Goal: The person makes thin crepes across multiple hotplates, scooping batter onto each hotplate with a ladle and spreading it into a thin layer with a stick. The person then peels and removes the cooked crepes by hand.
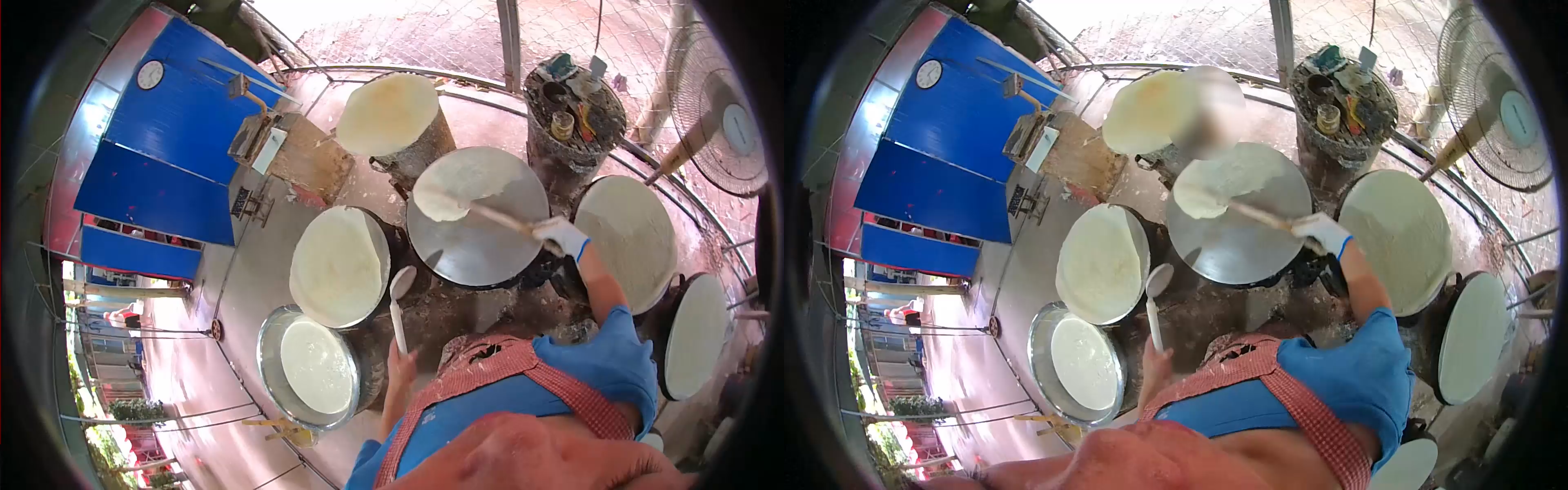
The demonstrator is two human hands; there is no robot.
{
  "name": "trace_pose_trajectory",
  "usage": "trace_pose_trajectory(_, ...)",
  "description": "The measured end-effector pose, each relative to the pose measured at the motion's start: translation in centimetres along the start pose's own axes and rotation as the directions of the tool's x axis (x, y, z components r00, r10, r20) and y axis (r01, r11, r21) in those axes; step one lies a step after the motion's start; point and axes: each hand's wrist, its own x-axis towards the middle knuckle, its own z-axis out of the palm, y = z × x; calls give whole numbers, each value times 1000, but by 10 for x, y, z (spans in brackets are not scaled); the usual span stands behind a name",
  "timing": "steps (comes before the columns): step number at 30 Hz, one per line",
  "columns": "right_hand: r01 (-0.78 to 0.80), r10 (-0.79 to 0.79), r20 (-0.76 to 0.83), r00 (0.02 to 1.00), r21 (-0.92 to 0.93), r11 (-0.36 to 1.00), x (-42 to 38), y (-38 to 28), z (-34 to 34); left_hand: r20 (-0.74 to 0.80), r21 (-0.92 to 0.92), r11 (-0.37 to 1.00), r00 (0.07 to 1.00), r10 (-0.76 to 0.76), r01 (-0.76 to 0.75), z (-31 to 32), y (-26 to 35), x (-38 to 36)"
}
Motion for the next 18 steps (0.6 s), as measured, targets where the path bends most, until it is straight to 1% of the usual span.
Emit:
trace_pose_trajectory(1,-186,176,-154,972,-57,981,8,-28,3,-4,-31,997,997,72,-72,-3,-6,-5)
trace_pose_trajectory(2,-61,60,-133,989,-2,998,26,-36,3,28,-54,998,999,-37,38,-3,-6,-16)
trace_pose_trajectory(3,61,-54,-122,991,54,997,36,-36,3,41,-81,990,993,-113,116,-3,-6,-22)
trace_pose_trajectory(4,46,-39,-111,993,56,997,39,-28,7,54,-107,975,980,-189,194,-3,-6,-29)
trace_pose_trajectory(5,-10,7,-33,999,-82,997,41,-22,14,67,-131,954,962,-264,271,-1,-1,-35)
trace_pose_trajectory(6,-45,55,40,998,-228,973,45,-19,19,49,-73,938,941,-335,338,0,7,-41)
trace_pose_trajectory(7,-92,106,86,991,-153,984,29,-14,20,31,-28,914,915,-403,404,6,11,-45)
trace_pose_trajectory(8,185,-151,160,976,-222,957,41,28,7,6,-10,930,930,-366,366,4,-1,-45)
trace_pose_trajectory(9,326,-275,215,937,-253,911,63,58,-16,0,-30,931,931,-365,365,1,-11,-52)
trace_pose_trajectory(10,460,-394,265,880,-273,845,77,73,-30,35,-102,914,919,-392,393,-1,-6,-57)
trace_pose_trajectory(11,241,-190,205,960,-264,934,69,49,-37,73,-166,892,907,-415,421,-3,-3,-62)
trace_pose_trajectory(12,74,-37,130,991,-290,954,62,15,-27,60,-165,884,899,-433,437,-6,-9,-65)
trace_pose_trajectory(13,-97,117,50,992,-297,950,55,-19,-17,50,-162,883,898,-438,440,-8,-10,-67)
trace_pose_trajectory(14,60,-50,64,997,-153,986,71,-26,-9,35,-170,878,893,-449,448,-8,-11,-70)
trace_pose_trajectory(15,213,-212,50,976,-7,977,81,-26,-4,20,-179,871,886,-463,458,-8,-13,-75)
trace_pose_trajectory(16,197,-197,58,979,5,980,76,-28,0,7,-172,865,879,-476,470,-7,-21,-78)
trace_pose_trajectory(17,156,-123,175,977,-186,970,66,-34,4,8,-317,808,853,-521,496,-8,-30,-78)
trace_pose_trajectory(18,143,-35,278,960,-379,914,62,-38,9,15,-462,733,830,-557,500,-12,-39,-78)
